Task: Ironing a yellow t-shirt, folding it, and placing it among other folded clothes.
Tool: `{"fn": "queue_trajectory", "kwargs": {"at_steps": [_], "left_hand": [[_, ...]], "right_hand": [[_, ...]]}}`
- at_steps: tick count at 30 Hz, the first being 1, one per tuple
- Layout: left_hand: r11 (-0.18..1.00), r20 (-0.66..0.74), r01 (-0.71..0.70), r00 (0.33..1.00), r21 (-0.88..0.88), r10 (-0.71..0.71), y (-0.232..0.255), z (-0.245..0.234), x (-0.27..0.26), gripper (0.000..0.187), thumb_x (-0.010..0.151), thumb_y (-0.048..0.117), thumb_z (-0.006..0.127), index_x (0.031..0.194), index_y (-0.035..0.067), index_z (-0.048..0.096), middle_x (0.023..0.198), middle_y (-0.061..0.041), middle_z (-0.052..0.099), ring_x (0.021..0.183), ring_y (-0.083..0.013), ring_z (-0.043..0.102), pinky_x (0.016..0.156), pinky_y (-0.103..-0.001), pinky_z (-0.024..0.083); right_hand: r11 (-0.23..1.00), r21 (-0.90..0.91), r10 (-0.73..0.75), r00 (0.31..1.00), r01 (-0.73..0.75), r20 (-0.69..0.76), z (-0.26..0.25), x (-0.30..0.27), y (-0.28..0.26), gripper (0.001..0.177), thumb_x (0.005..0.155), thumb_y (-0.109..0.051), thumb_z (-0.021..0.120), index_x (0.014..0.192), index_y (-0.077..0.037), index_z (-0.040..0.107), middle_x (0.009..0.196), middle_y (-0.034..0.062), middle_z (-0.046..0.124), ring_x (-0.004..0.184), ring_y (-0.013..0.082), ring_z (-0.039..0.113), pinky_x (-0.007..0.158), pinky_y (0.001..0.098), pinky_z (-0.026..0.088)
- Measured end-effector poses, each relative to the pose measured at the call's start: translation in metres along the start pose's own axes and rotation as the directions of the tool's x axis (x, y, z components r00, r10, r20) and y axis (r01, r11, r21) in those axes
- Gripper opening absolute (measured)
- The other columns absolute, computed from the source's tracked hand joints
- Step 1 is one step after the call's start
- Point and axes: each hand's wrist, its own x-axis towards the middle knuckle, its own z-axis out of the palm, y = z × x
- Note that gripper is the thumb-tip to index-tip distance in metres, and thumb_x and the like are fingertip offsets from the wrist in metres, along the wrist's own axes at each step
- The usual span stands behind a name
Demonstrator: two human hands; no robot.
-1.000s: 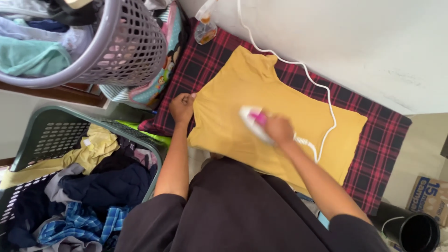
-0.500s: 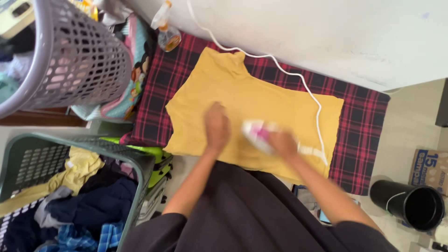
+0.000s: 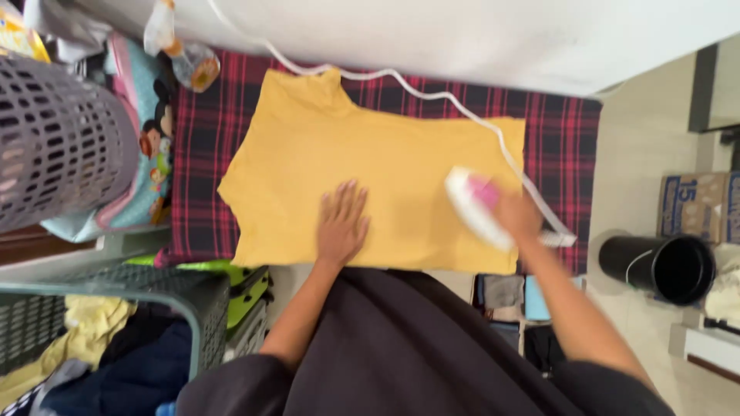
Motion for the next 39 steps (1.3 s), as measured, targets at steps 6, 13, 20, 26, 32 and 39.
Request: {"fn": "queue_trajectory", "kwargs": {"at_steps": [6, 13, 20, 26, 32, 39], "left_hand": [[0.918, -0.084, 0.316, 0.949, 0.241, -0.304, -0.069, -0.039, -0.085, 0.062, 0.102, 0.039, 0.050, 0.160, 0.019, 0.039, 0.167, -0.015, 0.032, 0.156, -0.0294, 0.026, 0.124, -0.059, 0.015], [0.724, -0.399, 0.689, 0.675, 0.039, -0.621, -0.112, -0.048, -0.130, 0.049, 0.107, 0.033, 0.062, 0.142, 0.002, 0.049, 0.144, -0.027, 0.046, 0.135, -0.0457, 0.039, 0.110, -0.062, 0.030], [0.658, -0.274, 0.651, 0.600, -0.379, -0.751, -0.145, -0.047, -0.139, 0.022, 0.095, 0.027, 0.071, 0.105, 0.009, 0.065, 0.105, -0.009, 0.058, 0.105, -0.0301, 0.054, 0.089, -0.050, 0.034], [0.565, -0.221, 0.648, 0.536, -0.511, -0.815, -0.151, -0.058, -0.137, 0.016, 0.090, 0.024, 0.076, 0.090, 0.011, 0.067, 0.086, -0.001, 0.061, 0.090, -0.0240, 0.058, 0.086, -0.046, 0.031], [0.574, -0.262, 0.747, 0.511, -0.335, -0.819, -0.143, -0.074, -0.114, 0.010, 0.087, 0.020, 0.076, 0.088, 0.012, 0.069, 0.088, -0.002, 0.063, 0.096, -0.0266, 0.059, 0.087, -0.049, 0.030], [0.672, -0.336, 0.595, 0.585, -0.440, -0.738, -0.190, -0.067, -0.031, 0.052, 0.088, 0.034, 0.079, 0.125, 0.004, 0.059, 0.103, -0.011, 0.064, 0.104, -0.0332, 0.059, 0.087, -0.053, 0.038]], "right_hand": [[0.695, 0.132, -0.718, 0.689, 0.706, 0.099, -0.025, -0.135, -0.007, 0.032, 0.103, -0.028, 0.046, 0.121, -0.029, 0.072, 0.076, -0.0006, 0.075, 0.057, 0.0152, 0.070, 0.050, 0.0336, 0.056], [0.927, -0.096, -0.358, 0.931, 0.363, 0.064, -0.077, -0.053, -0.041, 0.041, 0.097, -0.061, 0.064, 0.120, -0.029, 0.075, 0.083, 0.0089, 0.076, 0.067, 0.0276, 0.072, 0.056, 0.0417, 0.056], [0.476, 0.190, -0.870, 0.492, 0.859, -0.046, -0.103, -0.114, -0.251, 0.029, 0.089, -0.021, 0.066, 0.117, -0.024, 0.072, 0.092, 0.0060, 0.075, 0.071, 0.0287, 0.073, 0.059, 0.0437, 0.056], [0.349, 0.099, -0.931, 0.357, 0.932, -0.078, -0.154, -0.058, -0.384, 0.034, 0.090, -0.022, 0.061, 0.123, -0.027, 0.068, 0.077, 0.0098, 0.069, 0.058, 0.0312, 0.068, 0.049, 0.0478, 0.053], [0.500, 0.098, -0.858, 0.508, 0.860, -0.080, -0.141, -0.097, -0.357, 0.029, 0.094, -0.034, 0.063, 0.119, -0.019, 0.067, 0.067, 0.0139, 0.067, 0.056, 0.0345, 0.067, 0.049, 0.0496, 0.053], [0.483, -0.020, -0.875, 0.482, 0.875, -0.046, -0.151, -0.047, -0.349, 0.021, 0.096, -0.025, 0.059, 0.113, -0.018, 0.069, 0.071, 0.0104, 0.070, 0.058, 0.0318, 0.070, 0.047, 0.0483, 0.052]]}}
